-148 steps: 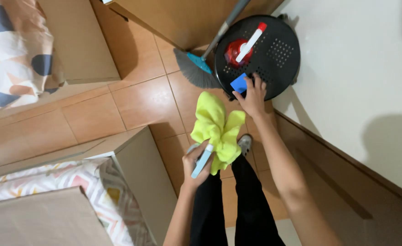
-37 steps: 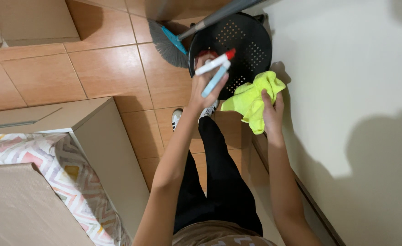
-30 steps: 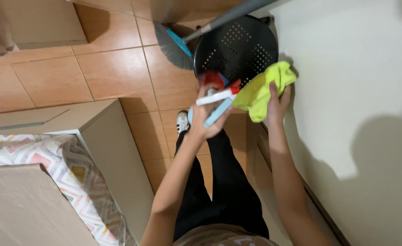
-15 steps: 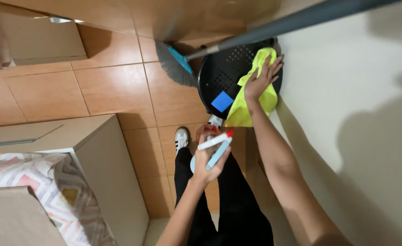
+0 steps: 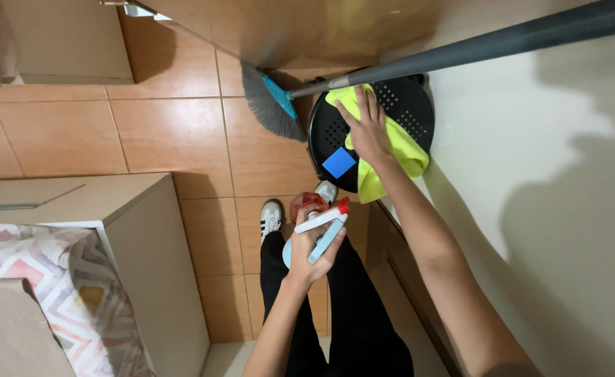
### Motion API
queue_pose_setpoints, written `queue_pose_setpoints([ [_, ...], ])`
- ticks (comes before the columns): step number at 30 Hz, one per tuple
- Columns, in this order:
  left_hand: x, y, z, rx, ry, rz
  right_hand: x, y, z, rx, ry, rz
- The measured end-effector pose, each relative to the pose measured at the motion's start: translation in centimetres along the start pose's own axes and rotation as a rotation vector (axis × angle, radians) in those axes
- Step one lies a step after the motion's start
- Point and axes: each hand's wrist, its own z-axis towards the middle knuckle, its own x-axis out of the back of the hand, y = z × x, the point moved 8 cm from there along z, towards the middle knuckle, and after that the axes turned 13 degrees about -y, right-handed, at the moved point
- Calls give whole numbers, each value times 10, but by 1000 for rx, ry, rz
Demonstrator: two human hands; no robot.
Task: The user cleans a door with a spray and a microfiber cloth and then sweeps the floor with a broom.
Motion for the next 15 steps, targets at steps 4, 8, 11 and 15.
queue_pose_setpoints([
  [4, -3, 12, 0, -95, -24, 5, -5, 23, 2, -10, 65, -109],
  [8, -5, 20, -6, -142, -52, 9, 12, 56, -17, -217, 95, 47],
  [11, -7, 23, -13, -102, -86, -4, 1, 101, -49, -309, 295, 153],
  [15, -8, 22, -20, -77, -109, -17, 15, 105, -80, -557, 314, 304],
])
